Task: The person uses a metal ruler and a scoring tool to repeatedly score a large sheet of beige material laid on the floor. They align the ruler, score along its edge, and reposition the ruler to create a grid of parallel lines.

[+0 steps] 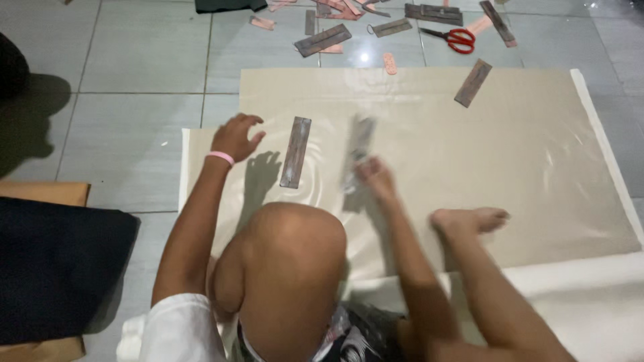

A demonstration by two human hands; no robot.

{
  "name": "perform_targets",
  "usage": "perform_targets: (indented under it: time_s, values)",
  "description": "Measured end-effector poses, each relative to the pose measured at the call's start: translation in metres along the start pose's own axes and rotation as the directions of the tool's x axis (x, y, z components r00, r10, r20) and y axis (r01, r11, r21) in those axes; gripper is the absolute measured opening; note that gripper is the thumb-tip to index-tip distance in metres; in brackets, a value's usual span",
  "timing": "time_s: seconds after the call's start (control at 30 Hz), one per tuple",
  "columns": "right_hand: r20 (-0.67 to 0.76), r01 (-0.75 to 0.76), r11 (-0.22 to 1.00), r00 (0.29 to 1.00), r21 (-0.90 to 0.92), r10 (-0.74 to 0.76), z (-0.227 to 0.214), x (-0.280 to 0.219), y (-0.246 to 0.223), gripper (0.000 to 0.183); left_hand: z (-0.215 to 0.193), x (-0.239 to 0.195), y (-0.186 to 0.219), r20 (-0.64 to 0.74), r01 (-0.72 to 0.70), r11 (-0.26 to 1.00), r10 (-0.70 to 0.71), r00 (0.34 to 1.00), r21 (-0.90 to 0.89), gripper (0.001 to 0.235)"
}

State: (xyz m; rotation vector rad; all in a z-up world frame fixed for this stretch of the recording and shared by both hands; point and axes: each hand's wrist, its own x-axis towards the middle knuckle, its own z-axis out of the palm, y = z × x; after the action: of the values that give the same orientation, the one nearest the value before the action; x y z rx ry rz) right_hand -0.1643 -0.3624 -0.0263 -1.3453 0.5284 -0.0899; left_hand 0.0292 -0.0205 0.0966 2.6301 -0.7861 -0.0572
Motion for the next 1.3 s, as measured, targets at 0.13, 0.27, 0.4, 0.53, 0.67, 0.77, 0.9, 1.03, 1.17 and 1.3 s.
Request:
perform_targets:
  time_s: [0.13,0.27,0.4,0.53,0.67,0.77,0.9,1.03,1.17,1.3]
  values:
    - [0.089,-0.110,0.961,0.987,-0.255,0.137,0.101,-0.088,0.083,0.035,0.047,-0.016,-0.013,0.207,0.126,0.989,-0.108,0.972,-0.078,0.044]
    - [0.167,0.064,0.789,0.985,-0.610,0.049,0.126,-0.126,0.102,0.060,0.104,-0.057,-0.040,0.412,-0.003,1.000,0.014,0.911,-0.029,0.063]
    - [0.126,0.134,0.624,0.990,-0.770,-0.057,0.139,-0.076,0.096,0.085,0.136,-0.095,-0.041,0.309,-0.185,0.982,0.186,0.932,-0.035,0.084]
    - [0.204,0.164,0.512,0.979,-0.843,0.023,0.147,-0.047,0.094,0.093,0.154,-0.084,-0.038,0.384,-0.016,0.996,0.050,0.922,-0.090,0.083]
    - [0.151,0.135,0.567,0.988,-0.813,-0.019,0.150,-0.049,0.106,0.105,0.165,-0.097,-0.061,0.330,0.084,0.954,0.016,0.944,-0.287,0.085]
    - [0.110,0.090,0.528,0.994,-0.844,0.007,0.150,-0.052,0.104,0.102,0.168,-0.101,-0.067,0.292,0.050,0.945,0.049,0.955,-0.322,0.081]
    - [0.125,0.092,0.466,0.991,-0.880,0.041,0.152,-0.049,0.111,0.099,0.171,-0.104,-0.068,0.312,0.048,0.954,0.048,0.949,-0.294,0.078]
    - [0.052,0.080,0.554,0.997,-0.829,-0.065,0.155,-0.052,0.112,0.108,0.169,-0.107,-0.067,0.270,0.024,0.947,0.067,0.961,-0.320,0.078]
    - [0.052,0.048,0.467,0.999,-0.883,-0.004,0.162,-0.051,0.105,0.099,0.168,-0.102,-0.066,0.281,0.037,0.943,0.061,0.958,-0.331,0.081]
    - [0.037,0.019,0.437,0.999,-0.899,0.033,0.167,-0.050,0.098,0.101,0.168,-0.102,-0.066,0.296,0.067,0.935,0.041,0.954,-0.347,0.082]
